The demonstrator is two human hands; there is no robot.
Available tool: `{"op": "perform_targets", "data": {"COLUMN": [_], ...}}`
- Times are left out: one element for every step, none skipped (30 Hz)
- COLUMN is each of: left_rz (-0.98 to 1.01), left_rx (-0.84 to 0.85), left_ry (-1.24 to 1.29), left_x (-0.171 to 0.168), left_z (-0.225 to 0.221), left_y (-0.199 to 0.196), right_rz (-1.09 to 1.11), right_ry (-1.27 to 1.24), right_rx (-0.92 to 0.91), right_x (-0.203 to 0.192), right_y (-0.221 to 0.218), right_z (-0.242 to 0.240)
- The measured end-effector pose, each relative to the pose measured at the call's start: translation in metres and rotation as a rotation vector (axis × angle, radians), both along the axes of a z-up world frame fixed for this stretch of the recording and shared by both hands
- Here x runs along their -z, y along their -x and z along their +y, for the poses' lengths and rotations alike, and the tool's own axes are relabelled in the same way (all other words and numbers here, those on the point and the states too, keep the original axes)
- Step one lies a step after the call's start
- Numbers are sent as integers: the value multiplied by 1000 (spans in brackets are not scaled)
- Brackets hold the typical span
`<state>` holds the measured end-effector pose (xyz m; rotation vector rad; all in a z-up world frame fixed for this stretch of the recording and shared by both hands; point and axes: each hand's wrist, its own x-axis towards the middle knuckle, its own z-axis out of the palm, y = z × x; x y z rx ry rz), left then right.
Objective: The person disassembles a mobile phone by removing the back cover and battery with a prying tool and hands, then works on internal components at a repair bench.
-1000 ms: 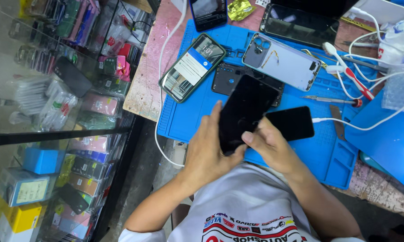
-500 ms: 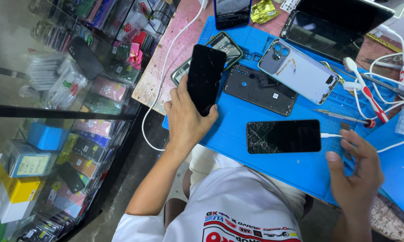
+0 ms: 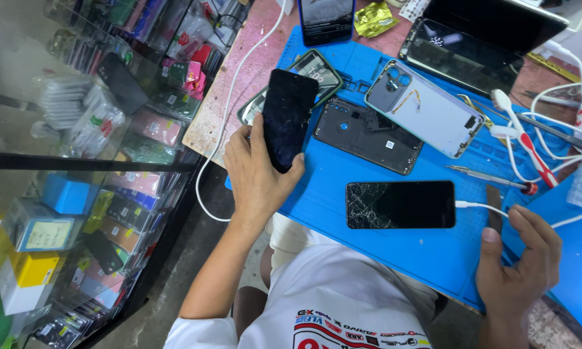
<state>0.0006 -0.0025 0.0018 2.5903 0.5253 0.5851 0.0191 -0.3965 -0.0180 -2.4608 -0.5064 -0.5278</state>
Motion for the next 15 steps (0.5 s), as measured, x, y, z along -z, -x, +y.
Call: {"op": "perform_targets", "data": {"left_rz": [-2,-4,-8,-13,-17,-7,2,10,7,2,-2,-3,-4,-3,-7], "left_rx": [-1,-2,-12,-19,-26,-34,-41,-48,-48,-47,-46,-47,-48,-48,-52], "left_ry": [-5,-7,-20,-31,-41,-42,-43,-44,-52,-61,-69,-62,-56,-48,-45], "left_x": [0,0,0,0,0,1,1,2,2,2,3,3,3,2,2], "left_z": [0,-1,-2,-4,-5,-6,-7,-7,-8,-9,-9,-10,-10,-10,-10], "left_y": [0,0,1,2,3,4,4,4,5,4,4,4,4,5,6], "right_rz": [5,9,14,18,17,16,10,7,4,4,3,3,1,3,6], "right_ry": [17,28,39,44,54,65,80,83,87,79,75,72,72,76,80], "right_rx": [2,1,-1,-2,-3,-3,-2,0,2,5,7,10,12,16,20], "right_x": [4,7,10,13,15,17,18,19,20,21,22,22,23,23,24], "right_y": [1,1,1,1,1,1,1,1,1,1,1,1,0,1,2], "right_z": [-3,-6,-9,-11,-12,-14,-16,-16,-16,-15,-15,-15,-15,-16,-17]}}
